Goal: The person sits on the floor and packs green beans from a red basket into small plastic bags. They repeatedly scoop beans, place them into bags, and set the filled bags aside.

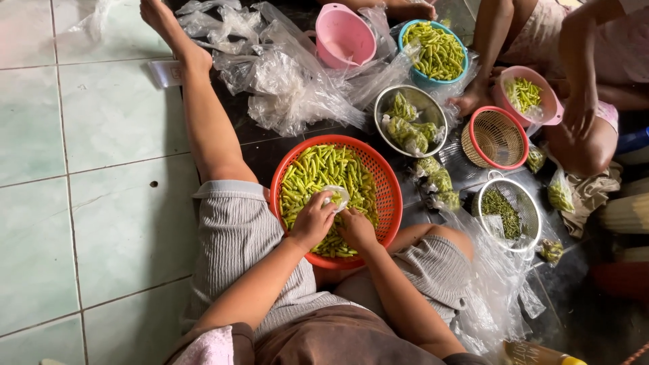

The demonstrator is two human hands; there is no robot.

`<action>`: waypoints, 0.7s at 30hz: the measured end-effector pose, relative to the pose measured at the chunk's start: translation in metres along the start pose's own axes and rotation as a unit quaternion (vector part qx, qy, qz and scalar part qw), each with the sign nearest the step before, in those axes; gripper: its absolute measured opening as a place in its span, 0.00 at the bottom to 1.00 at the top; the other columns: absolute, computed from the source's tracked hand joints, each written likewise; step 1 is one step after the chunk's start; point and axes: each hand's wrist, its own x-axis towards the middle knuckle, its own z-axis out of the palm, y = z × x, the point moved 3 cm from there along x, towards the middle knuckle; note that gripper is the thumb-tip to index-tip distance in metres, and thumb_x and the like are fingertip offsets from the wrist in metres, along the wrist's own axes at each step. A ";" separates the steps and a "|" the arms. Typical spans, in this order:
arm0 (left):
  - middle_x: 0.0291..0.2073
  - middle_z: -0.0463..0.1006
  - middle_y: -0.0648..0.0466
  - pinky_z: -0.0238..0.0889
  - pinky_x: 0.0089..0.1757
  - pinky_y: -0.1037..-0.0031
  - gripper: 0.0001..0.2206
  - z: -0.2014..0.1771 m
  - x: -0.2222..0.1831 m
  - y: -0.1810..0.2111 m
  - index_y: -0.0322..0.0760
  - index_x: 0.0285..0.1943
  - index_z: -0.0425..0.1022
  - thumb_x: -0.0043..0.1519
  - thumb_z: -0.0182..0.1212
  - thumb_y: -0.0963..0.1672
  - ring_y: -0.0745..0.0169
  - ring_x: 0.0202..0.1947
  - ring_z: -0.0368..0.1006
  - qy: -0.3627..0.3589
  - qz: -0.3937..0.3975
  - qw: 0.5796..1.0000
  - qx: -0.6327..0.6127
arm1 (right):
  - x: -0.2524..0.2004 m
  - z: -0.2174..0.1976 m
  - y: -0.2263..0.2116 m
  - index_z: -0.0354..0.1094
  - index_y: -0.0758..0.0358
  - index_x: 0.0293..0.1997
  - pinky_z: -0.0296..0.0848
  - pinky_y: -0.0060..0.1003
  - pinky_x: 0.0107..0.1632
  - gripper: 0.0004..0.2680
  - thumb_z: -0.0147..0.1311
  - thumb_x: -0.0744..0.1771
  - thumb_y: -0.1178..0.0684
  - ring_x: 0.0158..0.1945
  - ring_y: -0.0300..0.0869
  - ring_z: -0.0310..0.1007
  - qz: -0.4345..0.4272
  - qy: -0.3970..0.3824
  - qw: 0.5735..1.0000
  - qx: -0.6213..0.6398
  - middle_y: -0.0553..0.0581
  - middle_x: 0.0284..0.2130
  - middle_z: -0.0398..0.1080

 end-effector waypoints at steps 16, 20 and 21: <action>0.58 0.68 0.51 0.74 0.56 0.54 0.06 0.001 0.001 0.001 0.40 0.46 0.75 0.63 0.65 0.41 0.43 0.61 0.70 0.027 0.008 0.999 0.019 | 0.002 -0.019 0.047 0.79 0.49 0.49 0.77 0.52 0.45 0.15 0.67 0.60 0.44 0.41 0.60 0.79 0.116 0.089 0.966 0.214 0.67 0.35 0.78; 0.57 0.68 0.53 0.72 0.58 0.54 0.09 0.011 0.001 -0.006 0.44 0.50 0.74 0.62 0.66 0.41 0.46 0.61 0.70 0.035 0.017 0.999 0.029 | 0.004 -0.026 0.055 0.69 0.72 0.50 0.78 0.34 0.29 0.12 0.64 0.65 0.59 0.26 0.43 0.77 0.091 0.104 0.830 0.541 0.63 0.30 0.72; 0.55 0.69 0.54 0.72 0.58 0.54 0.09 0.013 0.001 -0.006 0.44 0.49 0.74 0.62 0.66 0.42 0.47 0.61 0.70 0.036 0.020 0.999 0.031 | 0.007 -0.021 0.064 0.70 0.69 0.47 0.80 0.32 0.28 0.08 0.63 0.66 0.60 0.29 0.41 0.78 0.105 0.129 0.769 0.618 0.57 0.32 0.72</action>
